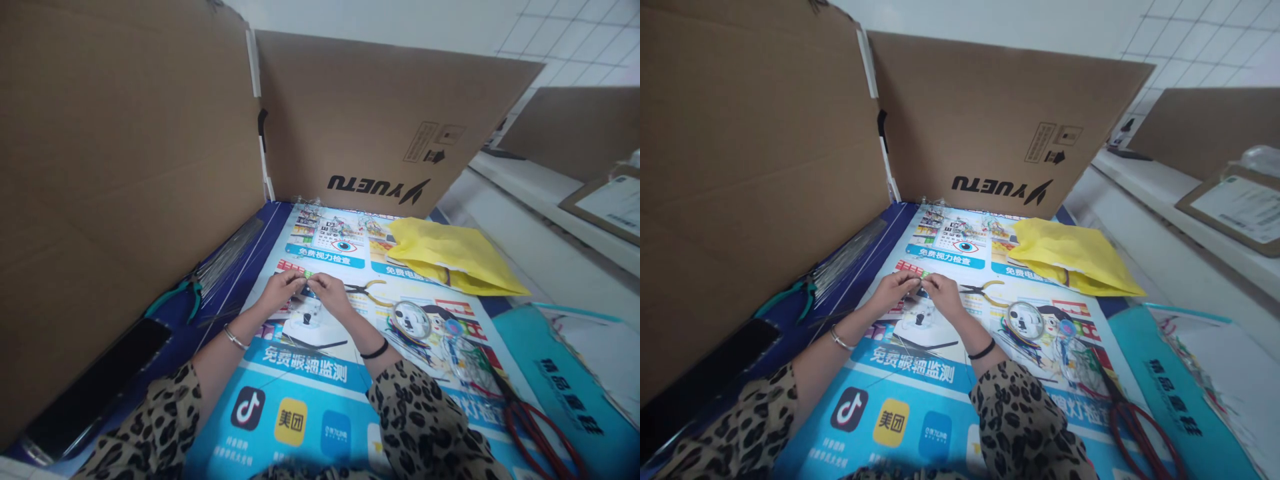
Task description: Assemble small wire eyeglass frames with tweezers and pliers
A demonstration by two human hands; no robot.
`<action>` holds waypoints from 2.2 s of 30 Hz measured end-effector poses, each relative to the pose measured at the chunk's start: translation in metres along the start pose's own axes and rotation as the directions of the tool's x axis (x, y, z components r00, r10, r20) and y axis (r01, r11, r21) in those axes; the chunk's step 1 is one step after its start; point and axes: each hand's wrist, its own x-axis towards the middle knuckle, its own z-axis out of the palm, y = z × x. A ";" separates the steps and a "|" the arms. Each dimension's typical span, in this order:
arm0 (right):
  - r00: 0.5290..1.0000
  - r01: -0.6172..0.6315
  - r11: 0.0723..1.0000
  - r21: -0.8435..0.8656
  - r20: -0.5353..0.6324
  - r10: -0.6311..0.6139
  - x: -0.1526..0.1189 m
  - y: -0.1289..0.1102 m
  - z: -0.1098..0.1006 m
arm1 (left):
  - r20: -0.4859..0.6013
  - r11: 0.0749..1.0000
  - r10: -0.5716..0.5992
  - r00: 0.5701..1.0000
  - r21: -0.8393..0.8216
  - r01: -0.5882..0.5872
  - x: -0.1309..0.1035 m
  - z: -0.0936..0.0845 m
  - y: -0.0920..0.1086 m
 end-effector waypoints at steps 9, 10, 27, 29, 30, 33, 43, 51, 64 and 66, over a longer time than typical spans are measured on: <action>0.992 0.124 0.988 -0.091 0.009 -0.124 -0.003 -0.005 0.002 | 0.021 0.999 -0.016 1.000 -0.041 0.016 0.000 0.001 -0.001; 0.991 0.131 0.987 -0.093 0.014 -0.130 -0.004 -0.005 0.002 | 0.027 0.999 -0.017 1.000 -0.041 0.018 0.000 0.001 -0.001; 0.997 -0.067 0.993 0.099 -0.028 0.070 -0.001 -0.003 0.000 | 0.048 1.000 0.002 0.999 -0.003 -0.002 0.000 0.002 -0.007; 0.994 -0.101 0.986 0.135 -0.013 0.104 0.000 -0.003 0.000 | 0.035 1.000 0.003 0.999 0.002 -0.003 0.000 0.003 -0.007; 0.993 -0.119 0.981 0.154 -0.001 0.121 0.000 -0.003 0.000 | 0.027 1.000 0.006 1.000 0.005 -0.006 0.000 0.003 -0.007; 0.986 -0.170 0.962 0.212 0.039 0.165 0.001 -0.004 -0.002 | 0.014 0.999 0.030 0.999 0.013 -0.031 -0.001 0.003 -0.007; 0.987 -0.151 0.967 0.206 -0.014 0.157 -0.001 -0.009 -0.002 | -0.007 0.991 0.118 0.993 0.060 -0.117 -0.002 0.003 -0.006; 0.974 -0.110 0.994 0.013 -0.200 0.110 0.006 0.006 -0.016 | -0.221 0.915 0.296 0.929 0.345 -0.210 0.004 0.000 -0.017; 0.993 -0.085 0.966 -0.243 0.059 0.102 0.010 0.012 -0.046 | 0.227 0.775 0.396 0.890 0.437 -0.457 -0.001 0.003 -0.012; 0.990 -0.044 0.957 -0.287 0.113 0.080 0.010 0.008 -0.050 | 0.252 0.769 0.377 0.891 0.450 -0.453 -0.001 0.003 -0.011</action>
